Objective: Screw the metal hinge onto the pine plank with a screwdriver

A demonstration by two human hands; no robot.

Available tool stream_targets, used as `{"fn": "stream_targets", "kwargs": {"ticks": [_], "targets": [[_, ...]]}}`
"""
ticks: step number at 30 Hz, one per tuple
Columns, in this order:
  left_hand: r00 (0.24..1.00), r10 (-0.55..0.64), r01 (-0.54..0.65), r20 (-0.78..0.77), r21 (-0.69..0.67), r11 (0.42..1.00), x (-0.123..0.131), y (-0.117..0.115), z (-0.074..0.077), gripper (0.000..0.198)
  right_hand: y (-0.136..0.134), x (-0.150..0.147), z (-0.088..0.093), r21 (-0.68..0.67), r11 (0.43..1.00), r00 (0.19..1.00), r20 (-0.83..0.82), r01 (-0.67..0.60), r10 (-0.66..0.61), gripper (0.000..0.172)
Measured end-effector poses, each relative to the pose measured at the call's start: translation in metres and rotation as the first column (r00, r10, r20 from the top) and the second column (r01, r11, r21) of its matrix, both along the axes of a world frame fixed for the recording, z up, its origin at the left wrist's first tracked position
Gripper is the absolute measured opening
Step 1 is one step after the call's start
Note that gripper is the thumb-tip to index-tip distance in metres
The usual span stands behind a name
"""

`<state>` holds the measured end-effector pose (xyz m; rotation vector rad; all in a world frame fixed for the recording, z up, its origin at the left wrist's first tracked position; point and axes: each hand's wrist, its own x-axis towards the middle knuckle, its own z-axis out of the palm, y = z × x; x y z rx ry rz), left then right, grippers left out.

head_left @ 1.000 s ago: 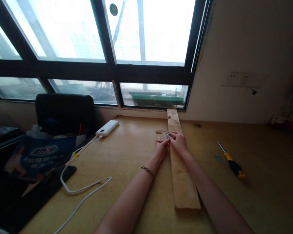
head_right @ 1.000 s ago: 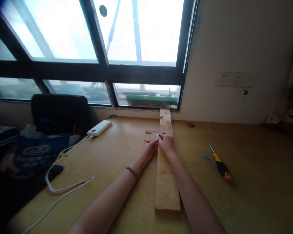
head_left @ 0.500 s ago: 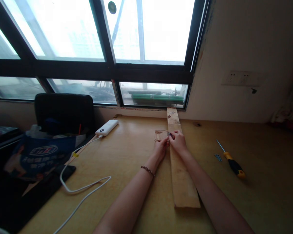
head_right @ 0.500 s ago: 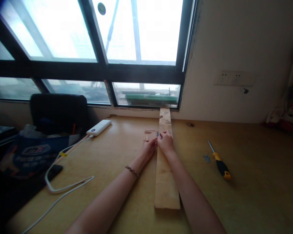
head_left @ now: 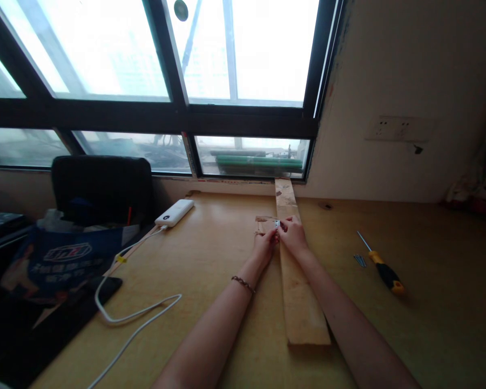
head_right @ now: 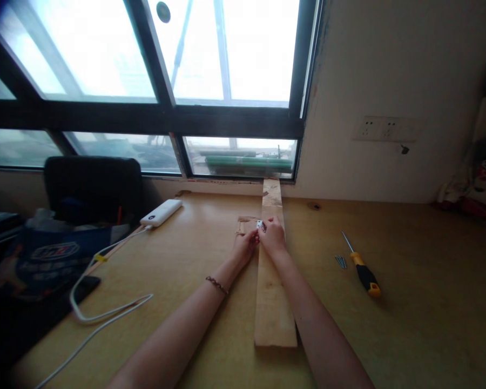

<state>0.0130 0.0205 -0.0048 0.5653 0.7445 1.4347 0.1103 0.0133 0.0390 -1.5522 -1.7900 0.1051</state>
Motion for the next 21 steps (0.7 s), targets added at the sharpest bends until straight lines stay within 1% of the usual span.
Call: {"fn": "stream_targets", "kwargs": {"ticks": [7, 14, 21], "targets": [[1.000, 0.008, -0.008, -0.021, 0.006, 1.000, -0.0004, -0.0034, 0.0042, 0.022, -0.0015, -0.0002, 0.0013, 0.003, 1.000, 1.000, -0.006, -0.011, 0.011, 0.022], [1.000, -0.003, 0.003, 0.012, 0.020, 1.000, -0.0013, -0.0029, 0.0019, 0.019, -0.0013, -0.0005, -0.0007, 0.006, 1.000, 1.000, -0.017, -0.008, 0.008, 0.023], [1.000, -0.014, 0.014, -0.005, 0.002, 1.000, -0.0007, -0.0036, 0.0030, 0.021, 0.0008, -0.0009, -0.0015, 0.020, 1.000, 1.000, -0.009, 0.002, -0.002, 0.021]]}}
